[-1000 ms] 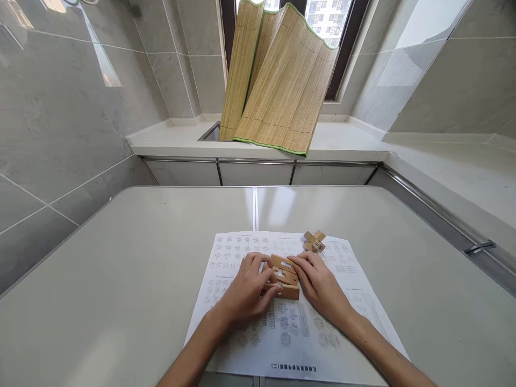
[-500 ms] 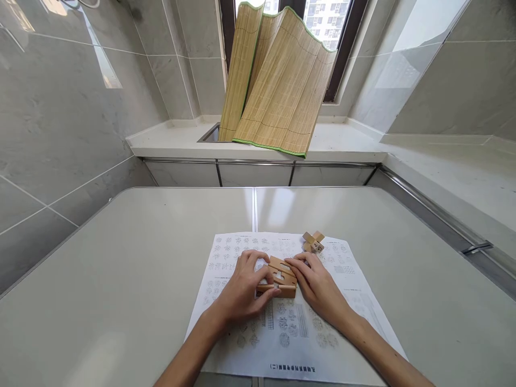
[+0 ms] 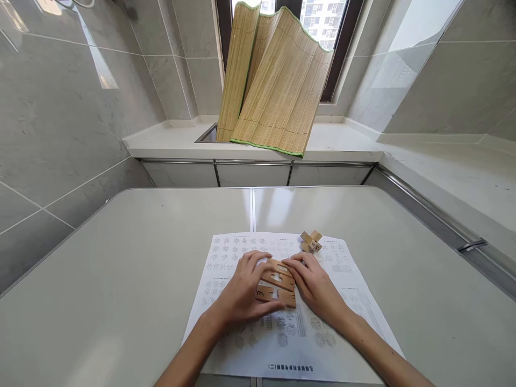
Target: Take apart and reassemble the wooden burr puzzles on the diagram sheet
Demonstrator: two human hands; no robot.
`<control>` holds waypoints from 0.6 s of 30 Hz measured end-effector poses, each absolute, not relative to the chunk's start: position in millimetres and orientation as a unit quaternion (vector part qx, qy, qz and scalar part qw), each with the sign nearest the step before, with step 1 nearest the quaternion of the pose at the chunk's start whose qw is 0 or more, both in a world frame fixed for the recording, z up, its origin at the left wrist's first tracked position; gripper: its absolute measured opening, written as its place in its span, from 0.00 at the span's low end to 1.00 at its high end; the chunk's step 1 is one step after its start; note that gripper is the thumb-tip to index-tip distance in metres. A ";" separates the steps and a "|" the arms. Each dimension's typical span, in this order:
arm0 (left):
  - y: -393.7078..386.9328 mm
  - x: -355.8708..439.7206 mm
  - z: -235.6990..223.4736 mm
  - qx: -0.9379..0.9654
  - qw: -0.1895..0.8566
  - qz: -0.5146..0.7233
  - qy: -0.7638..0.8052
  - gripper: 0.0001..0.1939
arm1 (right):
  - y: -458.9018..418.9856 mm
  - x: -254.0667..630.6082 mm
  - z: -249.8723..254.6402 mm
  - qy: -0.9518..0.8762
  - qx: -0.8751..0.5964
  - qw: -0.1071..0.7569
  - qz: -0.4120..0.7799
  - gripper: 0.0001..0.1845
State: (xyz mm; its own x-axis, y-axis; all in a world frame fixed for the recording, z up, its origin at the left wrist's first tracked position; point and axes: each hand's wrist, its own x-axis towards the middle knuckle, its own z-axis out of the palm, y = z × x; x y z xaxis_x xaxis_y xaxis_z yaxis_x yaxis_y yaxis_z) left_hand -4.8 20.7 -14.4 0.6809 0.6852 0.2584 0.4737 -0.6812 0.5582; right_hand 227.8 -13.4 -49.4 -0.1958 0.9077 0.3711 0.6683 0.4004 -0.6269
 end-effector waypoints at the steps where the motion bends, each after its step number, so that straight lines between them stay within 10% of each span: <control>1: 21.0 -4.8 -14.8 0.891 0.236 0.226 0.314 0.39 | -13.5 227.6 -49.0 -0.758 -0.516 0.361 0.172 0.16; 6: 21.0 -5.5 -18.2 0.882 0.270 0.217 0.318 0.52 | -13.9 226.3 -46.8 -0.765 -0.483 0.369 0.213 0.17; 18: 44.5 -28.6 -25.0 0.811 0.120 0.291 0.494 0.34 | -16.4 228.1 -49.8 -0.732 -0.526 0.378 0.212 0.15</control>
